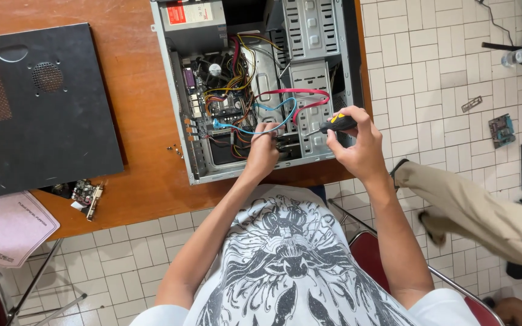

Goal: The person is working on the internal components of a desktop computer, connecting cables and using a screwdriver.

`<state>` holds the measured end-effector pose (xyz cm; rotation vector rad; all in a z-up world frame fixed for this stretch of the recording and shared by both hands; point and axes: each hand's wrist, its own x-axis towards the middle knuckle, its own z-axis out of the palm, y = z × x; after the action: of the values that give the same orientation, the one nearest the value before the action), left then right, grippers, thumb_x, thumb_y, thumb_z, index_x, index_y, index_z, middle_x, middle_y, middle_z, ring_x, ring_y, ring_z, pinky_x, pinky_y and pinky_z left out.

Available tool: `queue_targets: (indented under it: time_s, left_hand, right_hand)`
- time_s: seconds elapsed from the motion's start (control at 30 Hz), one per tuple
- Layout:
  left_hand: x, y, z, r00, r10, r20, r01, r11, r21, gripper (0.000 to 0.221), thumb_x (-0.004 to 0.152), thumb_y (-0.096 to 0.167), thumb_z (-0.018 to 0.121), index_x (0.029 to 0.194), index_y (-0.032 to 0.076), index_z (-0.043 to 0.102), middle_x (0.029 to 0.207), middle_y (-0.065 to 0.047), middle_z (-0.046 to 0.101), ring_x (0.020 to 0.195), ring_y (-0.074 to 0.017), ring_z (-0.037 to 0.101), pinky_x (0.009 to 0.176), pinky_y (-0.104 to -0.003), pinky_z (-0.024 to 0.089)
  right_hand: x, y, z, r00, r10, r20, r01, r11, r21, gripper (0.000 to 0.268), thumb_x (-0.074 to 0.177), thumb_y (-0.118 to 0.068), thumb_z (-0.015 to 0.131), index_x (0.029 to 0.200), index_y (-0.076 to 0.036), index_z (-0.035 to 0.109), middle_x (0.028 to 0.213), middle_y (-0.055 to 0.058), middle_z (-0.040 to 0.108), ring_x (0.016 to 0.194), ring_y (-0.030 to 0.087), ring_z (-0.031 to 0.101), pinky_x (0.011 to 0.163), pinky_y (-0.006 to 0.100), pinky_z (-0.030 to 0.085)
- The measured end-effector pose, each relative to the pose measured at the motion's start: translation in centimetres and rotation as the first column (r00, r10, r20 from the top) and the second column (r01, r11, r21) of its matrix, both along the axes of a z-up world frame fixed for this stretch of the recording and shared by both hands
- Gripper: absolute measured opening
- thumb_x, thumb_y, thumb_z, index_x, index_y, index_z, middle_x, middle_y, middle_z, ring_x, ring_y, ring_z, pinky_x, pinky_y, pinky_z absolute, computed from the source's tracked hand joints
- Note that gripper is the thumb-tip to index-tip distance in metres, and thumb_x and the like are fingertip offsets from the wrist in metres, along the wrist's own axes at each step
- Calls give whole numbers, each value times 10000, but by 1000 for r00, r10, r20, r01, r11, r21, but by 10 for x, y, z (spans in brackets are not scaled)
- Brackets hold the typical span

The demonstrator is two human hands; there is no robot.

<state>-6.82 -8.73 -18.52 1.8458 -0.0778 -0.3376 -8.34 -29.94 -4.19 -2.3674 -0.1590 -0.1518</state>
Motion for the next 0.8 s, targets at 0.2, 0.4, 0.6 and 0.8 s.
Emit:
queue_targets:
  time_s: [0.2,0.4,0.6,0.8]
  left_hand:
    - [5,14,6,964,214,-161,-239,958,-158,533,838,-216,413,1189,96,663,1172,-173,540,1089,-312,632,942,-376,591]
    - [5,10,2,965,240,-108,-252,960,-119,467,875,-196,456,1156,107,671,1126,-146,533,1058,-297,629,912,-348,595]
    - [6,8,-14,984,168,-51,-171,984,-55,456,873,-140,480,1160,160,669,1157,-114,542,1048,-277,639,926,-417,572]
    - [8,4,-51,977,-173,123,109,906,408,431,807,-74,661,1214,31,568,1107,-180,509,930,-404,654,820,-504,586]
  right_hand:
    - [-1,5,6,1000,-20,0,20,1000,-10,599,902,-6,780,1334,-192,408,1166,174,614,1084,394,691,865,386,613]
    - [1,16,15,990,-141,-1,141,989,-44,519,944,-50,782,1346,-136,464,1136,213,598,1036,390,697,814,372,628]
    - [-2,14,12,988,-153,9,153,986,-63,470,927,-50,822,1291,-116,533,1095,221,614,999,409,706,779,378,634]
    - [6,8,12,998,60,-5,-60,986,-157,420,896,-56,829,1222,-188,598,1050,120,639,978,337,726,741,360,655]
